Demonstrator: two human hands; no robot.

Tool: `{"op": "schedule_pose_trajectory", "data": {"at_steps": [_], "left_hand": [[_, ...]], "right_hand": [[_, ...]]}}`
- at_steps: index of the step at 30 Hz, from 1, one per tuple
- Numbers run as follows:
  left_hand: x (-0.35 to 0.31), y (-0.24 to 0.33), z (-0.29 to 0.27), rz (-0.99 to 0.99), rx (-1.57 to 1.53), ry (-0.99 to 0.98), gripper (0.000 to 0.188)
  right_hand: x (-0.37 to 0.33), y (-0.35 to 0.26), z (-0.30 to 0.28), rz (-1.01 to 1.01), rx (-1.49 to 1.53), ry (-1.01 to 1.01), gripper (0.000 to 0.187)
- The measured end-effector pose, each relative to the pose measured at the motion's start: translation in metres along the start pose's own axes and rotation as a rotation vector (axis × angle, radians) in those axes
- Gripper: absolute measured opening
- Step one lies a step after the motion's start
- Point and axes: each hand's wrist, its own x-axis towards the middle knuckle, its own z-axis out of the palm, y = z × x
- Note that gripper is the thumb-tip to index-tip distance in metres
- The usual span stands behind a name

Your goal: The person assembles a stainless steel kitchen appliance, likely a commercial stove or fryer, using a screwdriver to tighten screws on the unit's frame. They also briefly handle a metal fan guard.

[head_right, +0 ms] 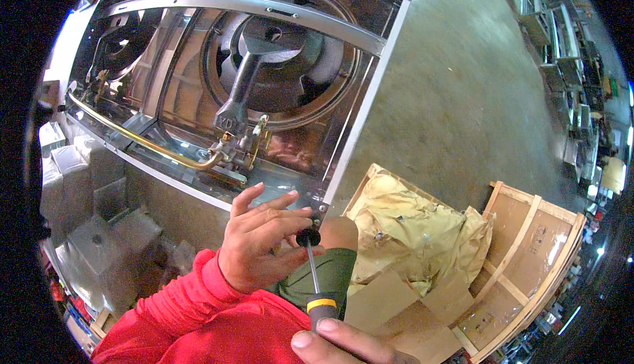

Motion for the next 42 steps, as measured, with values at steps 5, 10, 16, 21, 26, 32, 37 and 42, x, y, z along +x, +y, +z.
{"op": "schedule_pose_trajectory", "data": {"at_steps": [5,10,16,21,26,32,37,42], "left_hand": [[-0.002,0.0,0.0,-0.014,-0.012,0.025,0.042],[-0.004,-0.001,0.001,-0.034,-0.017,0.046,0.044],[-0.001,0.001,0.003,-0.02,-0.037,-0.004,0.045],[-0.006,0.001,0.003,0.009,-0.015,0.024,0.037],[-0.005,0.002,0.003,-0.011,0.104,-0.178,0.026],[-0.014,0.027,-0.006,0.039,0.238,0.165,0.021],[-0.011,0.011,0.007,0.095,0.053,0.304,0.015],[-0.02,0.013,0.001,0.123,0.056,0.286,0.011]], "right_hand": [[-0.009,0.002,0.011,0.176,-0.216,0.209,0.041],[-0.005,0.042,0.002,-0.091,-0.069,0.079,0.047],[0.015,0.004,-0.005,0.068,-0.015,-0.096,0.035],[0.019,0.005,-0.007,-0.061,-0.14,-0.055,0.044],[0.028,-0.02,-0.014,-0.123,-0.072,-0.02,0.028],[0.039,-0.035,-0.035,-0.239,-0.249,-0.377,0.015],[0.087,-0.056,-0.045,-0.341,-0.722,-0.9,0.017],[0.107,-0.006,-0.03,-0.759,-0.807,-1.024,0.025]]}}
